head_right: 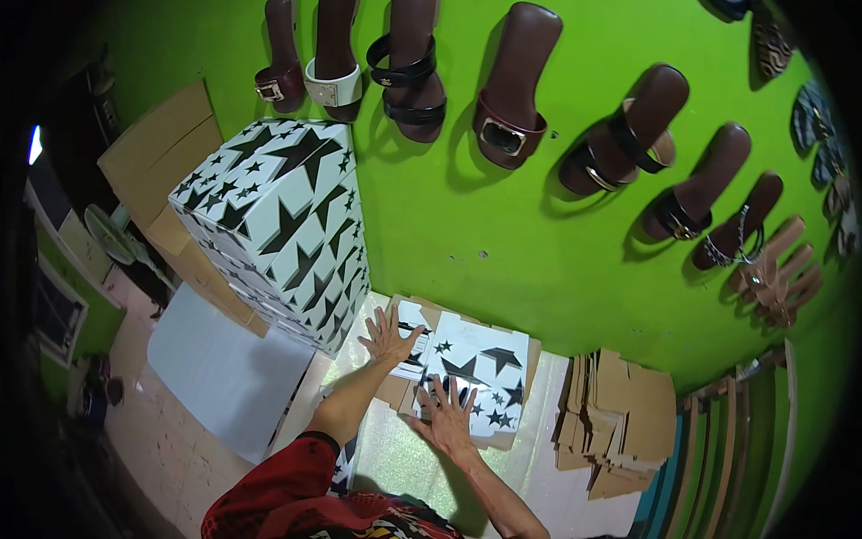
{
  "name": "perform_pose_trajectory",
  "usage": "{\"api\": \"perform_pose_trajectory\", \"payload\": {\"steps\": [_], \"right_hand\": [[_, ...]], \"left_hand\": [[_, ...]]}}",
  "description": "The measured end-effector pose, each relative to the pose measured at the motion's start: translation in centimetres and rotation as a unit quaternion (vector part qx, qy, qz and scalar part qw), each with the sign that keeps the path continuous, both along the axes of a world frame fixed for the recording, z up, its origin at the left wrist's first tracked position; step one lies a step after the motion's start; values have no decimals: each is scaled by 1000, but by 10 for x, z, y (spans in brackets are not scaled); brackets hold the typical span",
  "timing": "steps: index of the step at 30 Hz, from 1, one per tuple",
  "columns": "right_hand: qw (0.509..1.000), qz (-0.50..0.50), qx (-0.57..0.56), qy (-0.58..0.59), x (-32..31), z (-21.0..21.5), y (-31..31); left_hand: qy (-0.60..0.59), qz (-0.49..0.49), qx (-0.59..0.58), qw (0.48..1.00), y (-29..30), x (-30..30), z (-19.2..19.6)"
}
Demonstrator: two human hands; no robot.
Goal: Manually folding flat cardboard components into finished shoe boxes.
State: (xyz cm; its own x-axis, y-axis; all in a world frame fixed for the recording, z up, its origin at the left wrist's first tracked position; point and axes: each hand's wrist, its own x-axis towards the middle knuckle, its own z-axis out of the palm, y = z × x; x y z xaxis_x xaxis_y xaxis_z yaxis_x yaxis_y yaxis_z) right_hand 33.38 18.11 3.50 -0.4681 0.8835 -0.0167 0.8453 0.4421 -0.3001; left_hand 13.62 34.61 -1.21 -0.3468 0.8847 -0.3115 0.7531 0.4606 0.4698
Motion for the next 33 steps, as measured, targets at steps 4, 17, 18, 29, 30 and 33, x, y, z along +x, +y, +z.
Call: {"api": "perform_pose_trajectory", "payload": {"steps": [4,17,18,29,30,33], "right_hand": [[999,-10,-36,5,-2,-3,23],[996,-42,-78,-3,47,-22,37],[995,-41,-90,-3,50,-22,37],[1000,-3,14,23,58,-13,69],[1000,3,17,13,57,-7,74],[1000,-16,-11,-13,62,10,76]], "left_hand": [[-15,-13,-37,999,4,8,6],[-25,-40,-45,998,12,37,13],[-26,-45,-53,997,11,36,13],[-53,-30,-9,998,-14,83,6],[-68,-30,-4,997,-19,91,-2],[-89,-30,0,996,-23,116,-18]]}}
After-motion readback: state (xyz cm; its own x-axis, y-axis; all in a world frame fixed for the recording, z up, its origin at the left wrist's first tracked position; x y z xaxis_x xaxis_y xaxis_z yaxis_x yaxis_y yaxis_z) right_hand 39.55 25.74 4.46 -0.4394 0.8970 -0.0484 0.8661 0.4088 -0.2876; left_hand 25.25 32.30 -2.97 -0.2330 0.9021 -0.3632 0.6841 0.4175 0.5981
